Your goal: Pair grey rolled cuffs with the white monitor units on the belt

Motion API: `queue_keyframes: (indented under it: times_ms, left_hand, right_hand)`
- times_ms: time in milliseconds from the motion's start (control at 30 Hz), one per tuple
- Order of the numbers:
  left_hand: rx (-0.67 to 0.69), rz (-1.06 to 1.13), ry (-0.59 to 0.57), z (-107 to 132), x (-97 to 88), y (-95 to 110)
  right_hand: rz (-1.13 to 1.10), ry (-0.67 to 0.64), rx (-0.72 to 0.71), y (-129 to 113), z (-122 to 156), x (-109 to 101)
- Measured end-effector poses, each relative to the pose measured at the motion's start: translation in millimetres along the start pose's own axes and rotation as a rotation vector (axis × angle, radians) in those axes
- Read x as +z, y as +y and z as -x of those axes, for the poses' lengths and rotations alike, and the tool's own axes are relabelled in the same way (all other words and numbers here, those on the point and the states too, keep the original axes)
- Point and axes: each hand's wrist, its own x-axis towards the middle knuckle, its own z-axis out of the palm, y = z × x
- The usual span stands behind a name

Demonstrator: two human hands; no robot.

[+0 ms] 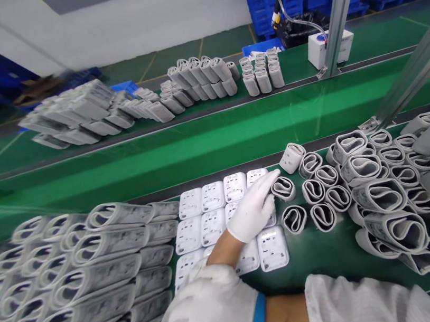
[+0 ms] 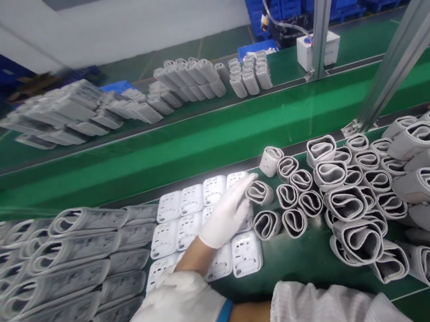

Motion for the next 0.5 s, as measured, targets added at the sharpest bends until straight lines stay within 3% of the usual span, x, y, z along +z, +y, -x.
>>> queue_keyframes:
  times_ms: [233,500]
  left_hand:
    - [0.001,0.026,0.013,-1.3,-1.7,4.4]
    - [0.135,0.036,0.086,-6.2,2.1,4.6]
  right_hand:
    - [0.008,-0.048,-0.001,-2.4,-1.9,0.1]
    - [0.021,-0.040,0.008,-4.6,-12.6,6.5]
